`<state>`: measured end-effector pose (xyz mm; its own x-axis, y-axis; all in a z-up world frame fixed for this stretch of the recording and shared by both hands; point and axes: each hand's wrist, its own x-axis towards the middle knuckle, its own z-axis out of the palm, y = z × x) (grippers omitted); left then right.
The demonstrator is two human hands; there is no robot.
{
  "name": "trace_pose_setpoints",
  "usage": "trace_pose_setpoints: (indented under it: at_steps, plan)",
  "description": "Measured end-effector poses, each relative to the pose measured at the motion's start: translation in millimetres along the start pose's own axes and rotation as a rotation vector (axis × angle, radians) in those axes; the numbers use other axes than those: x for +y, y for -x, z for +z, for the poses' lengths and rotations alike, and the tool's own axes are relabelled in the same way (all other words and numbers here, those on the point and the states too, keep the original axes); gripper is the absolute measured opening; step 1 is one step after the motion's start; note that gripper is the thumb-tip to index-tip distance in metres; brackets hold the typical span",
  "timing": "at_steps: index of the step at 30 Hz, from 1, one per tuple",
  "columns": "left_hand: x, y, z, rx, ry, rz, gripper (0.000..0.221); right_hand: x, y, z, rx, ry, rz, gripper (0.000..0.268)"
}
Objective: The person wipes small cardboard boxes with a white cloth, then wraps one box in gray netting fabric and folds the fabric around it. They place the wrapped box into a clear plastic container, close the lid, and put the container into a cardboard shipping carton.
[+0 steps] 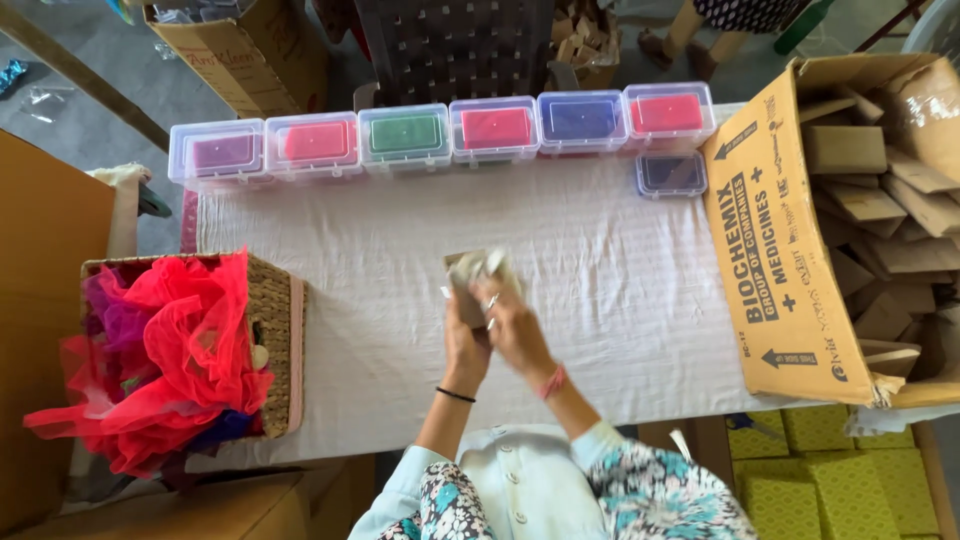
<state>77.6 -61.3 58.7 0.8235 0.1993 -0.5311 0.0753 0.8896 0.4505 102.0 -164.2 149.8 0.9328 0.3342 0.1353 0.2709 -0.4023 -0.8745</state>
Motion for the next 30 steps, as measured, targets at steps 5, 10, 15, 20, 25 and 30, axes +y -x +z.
trace_pose_setpoints:
  at_steps: [5, 10, 15, 20, 25, 30]
  plan:
    - [25.9, 15.7, 16.3, -0.055, 0.022, 0.038, 0.06, 13.8, 20.5, 15.6, -0.124, 0.138, -0.342, 0.053]
    - [-0.8, 4.9, -7.8, 0.073, -0.066, 0.0, 0.047, 16.3, -7.2, -1.5, 0.087, -0.097, -0.004, 0.058]
    - [-1.1, 7.1, 6.2, 0.128, -0.503, 0.326, 0.047, 32.8, 16.7, 13.9, 0.202, -0.627, 0.247, 0.05]
    - [-23.3, -10.3, -13.7, -0.049, -0.138, 0.06, 0.053, 3.0, 21.6, 19.0, 0.058, -0.376, 0.002, 0.054]
    - [7.3, -0.8, -2.0, -0.171, -0.106, 0.024, 0.057, -5.4, 12.8, 20.8, 0.019, 0.033, -0.316, 0.062]
    - [10.1, 20.6, 18.2, -0.187, -0.059, -0.047, 0.055, -4.6, -3.1, 9.9, -0.008, 0.068, -0.282, 0.067]
